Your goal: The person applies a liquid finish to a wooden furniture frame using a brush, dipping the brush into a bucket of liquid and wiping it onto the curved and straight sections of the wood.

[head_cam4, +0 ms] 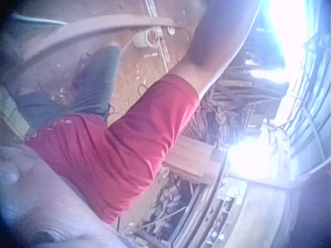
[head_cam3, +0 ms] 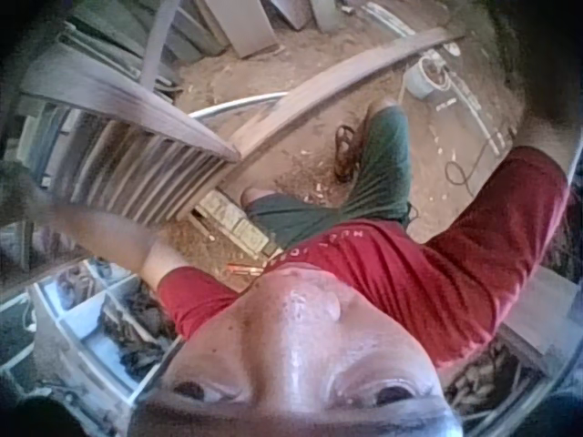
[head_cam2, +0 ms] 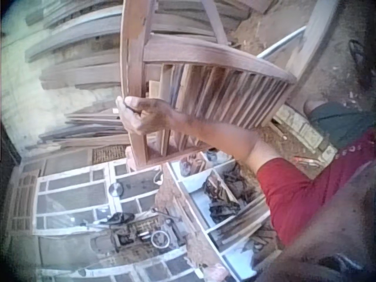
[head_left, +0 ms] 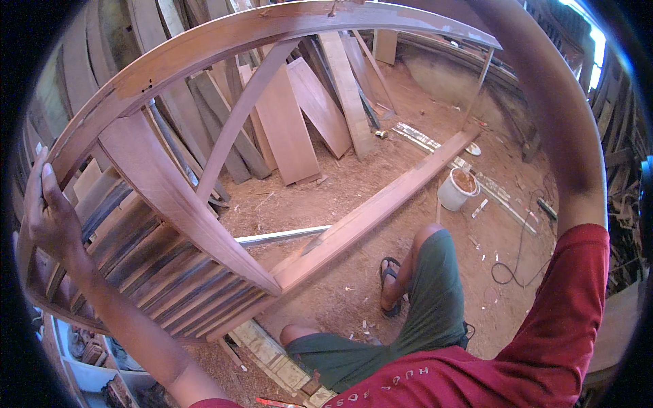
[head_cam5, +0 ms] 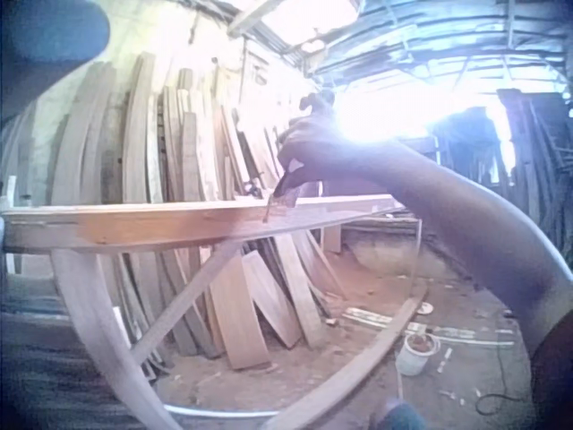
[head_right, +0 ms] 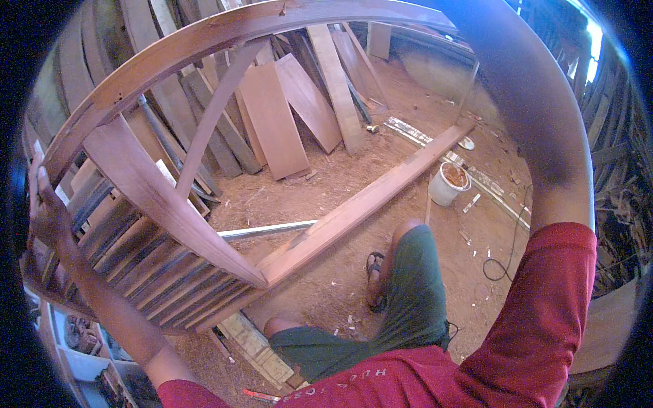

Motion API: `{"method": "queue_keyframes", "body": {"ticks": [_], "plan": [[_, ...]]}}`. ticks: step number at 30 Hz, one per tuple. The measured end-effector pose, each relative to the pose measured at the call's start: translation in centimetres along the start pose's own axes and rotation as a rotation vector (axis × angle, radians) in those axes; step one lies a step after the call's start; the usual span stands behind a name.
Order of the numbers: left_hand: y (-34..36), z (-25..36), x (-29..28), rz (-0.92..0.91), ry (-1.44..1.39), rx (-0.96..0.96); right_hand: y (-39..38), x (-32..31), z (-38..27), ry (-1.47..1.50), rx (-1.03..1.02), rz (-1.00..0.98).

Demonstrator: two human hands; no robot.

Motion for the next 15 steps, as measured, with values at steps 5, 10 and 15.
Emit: {"method": "queue_keyframes", "body": {"ticks": [5,10,15], "plan": [[-0.1,1.1,-0.3,-0.006,0.014,-0.037,-1.7,-2.2,-2.4,-0.004,-0.01,-0.098],[-0.1,1.2,-0.1,-0.034,0.028,-0.025,-2.4,0.5,0.7,0.217,0.126,-0.137],[0.1,0.0,-0.4,-0.024,0.047,-0.006,-2.5,-2.6,-3.7,0.032,0.038,-0.037]]}}
Point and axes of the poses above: each hand's wrist, its own y-axis towards the middle knuckle, its own x-axis out of the palm, z = x × y, the point moved 3 cm from there along y, towards the middle knuckle, and after that the axes turned 8 degrees about -z, right-handed, at the moved point
